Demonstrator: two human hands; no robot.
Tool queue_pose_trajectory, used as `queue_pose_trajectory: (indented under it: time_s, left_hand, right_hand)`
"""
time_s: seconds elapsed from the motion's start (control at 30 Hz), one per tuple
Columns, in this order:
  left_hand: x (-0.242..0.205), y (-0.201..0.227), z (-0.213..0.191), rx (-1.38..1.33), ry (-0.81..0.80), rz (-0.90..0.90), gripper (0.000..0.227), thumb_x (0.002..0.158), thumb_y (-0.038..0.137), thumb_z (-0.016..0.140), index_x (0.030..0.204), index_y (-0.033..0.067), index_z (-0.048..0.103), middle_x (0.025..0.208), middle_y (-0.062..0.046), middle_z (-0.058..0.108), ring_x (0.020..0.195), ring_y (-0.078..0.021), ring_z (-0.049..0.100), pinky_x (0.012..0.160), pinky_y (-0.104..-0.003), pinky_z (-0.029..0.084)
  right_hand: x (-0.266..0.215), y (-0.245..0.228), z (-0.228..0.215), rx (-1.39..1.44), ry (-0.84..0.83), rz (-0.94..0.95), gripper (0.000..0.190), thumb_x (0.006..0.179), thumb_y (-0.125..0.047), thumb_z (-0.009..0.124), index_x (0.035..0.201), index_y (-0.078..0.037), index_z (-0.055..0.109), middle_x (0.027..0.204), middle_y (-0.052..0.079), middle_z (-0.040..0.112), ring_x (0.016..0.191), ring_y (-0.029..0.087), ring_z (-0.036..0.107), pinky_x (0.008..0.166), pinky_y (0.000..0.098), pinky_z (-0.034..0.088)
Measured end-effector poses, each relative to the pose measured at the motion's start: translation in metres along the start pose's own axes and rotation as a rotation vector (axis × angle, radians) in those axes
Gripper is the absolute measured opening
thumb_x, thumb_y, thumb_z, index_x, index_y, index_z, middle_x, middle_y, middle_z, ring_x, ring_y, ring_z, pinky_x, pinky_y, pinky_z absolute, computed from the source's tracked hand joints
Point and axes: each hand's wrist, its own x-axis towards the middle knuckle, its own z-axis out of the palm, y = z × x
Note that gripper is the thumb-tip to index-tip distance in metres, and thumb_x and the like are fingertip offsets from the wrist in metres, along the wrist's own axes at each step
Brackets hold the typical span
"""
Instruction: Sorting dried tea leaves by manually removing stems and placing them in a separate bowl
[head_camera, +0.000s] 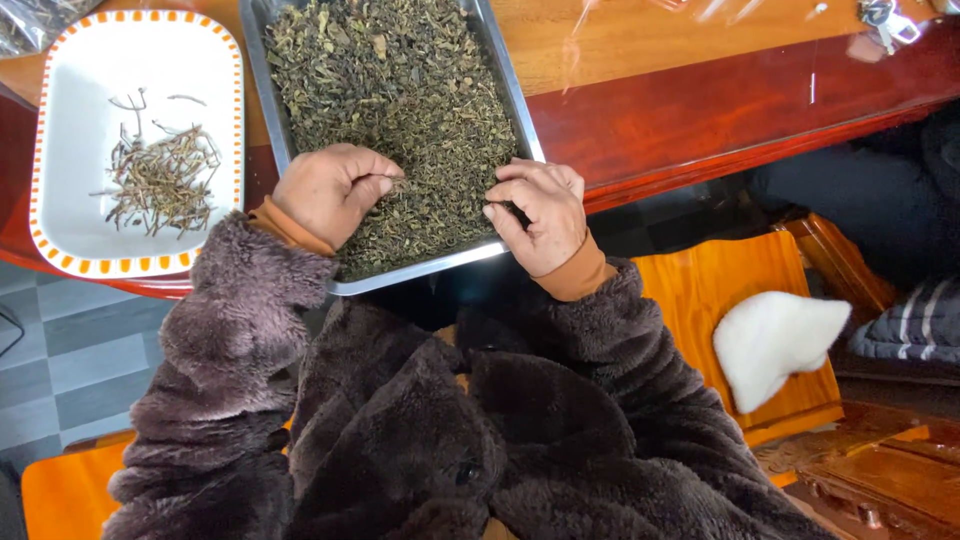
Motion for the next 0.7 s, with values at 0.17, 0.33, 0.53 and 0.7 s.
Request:
queue_pose_trajectory:
  time_s: [0.17,0.33,0.53,0.7]
  left_hand:
    - [-0.009,-0.011,-0.002,-0.03,0.087,-0.037,0.01,0.099,0.017,0.073,0.107,0.018,0.077,0.09,-0.008,0.073,0.091,-0.0305,0.072,0.08,-0.042,0.057]
    - [-0.017,0.001,-0.009,-0.127,0.161,-0.047,0.007,0.094,0.01,0.08,0.1,0.0127,0.08,0.078,-0.006,0.071,0.072,-0.0202,0.067,0.069,-0.034,0.055]
    - [-0.014,-0.014,0.006,-0.198,0.217,-0.079,0.011,0.085,0.014,0.089,0.092,0.0146,0.08,0.074,-0.005,0.067,0.069,-0.0195,0.065,0.063,-0.032,0.053]
    - [-0.01,-0.012,-0.004,-0.379,0.237,-0.013,0.007,0.103,-0.004,0.072,0.097,-0.0004,0.073,0.078,-0.017,0.069,0.067,-0.0211,0.068,0.06,-0.031,0.06]
  right_hand:
    - [0.001,0.0,0.001,-0.018,-0.007,-0.009,0.007,0.095,-0.025,0.076,0.099,-0.019,0.074,0.112,0.003,0.073,0.12,0.028,0.067,0.103,0.0399,0.035]
    - [0.0,0.0,0.002,-0.035,-0.02,-0.006,0.007,0.096,-0.025,0.076,0.1,-0.019,0.074,0.111,0.003,0.074,0.119,0.028,0.067,0.104,0.0409,0.034]
    - [0.0,-0.003,0.001,-0.066,-0.016,-0.008,0.006,0.096,-0.024,0.075,0.099,-0.019,0.073,0.11,0.003,0.074,0.118,0.027,0.067,0.104,0.0403,0.034]
    - [-0.001,-0.001,0.003,-0.035,-0.01,-0.001,0.005,0.096,-0.024,0.075,0.098,-0.02,0.074,0.11,0.003,0.074,0.119,0.026,0.067,0.104,0.0415,0.033]
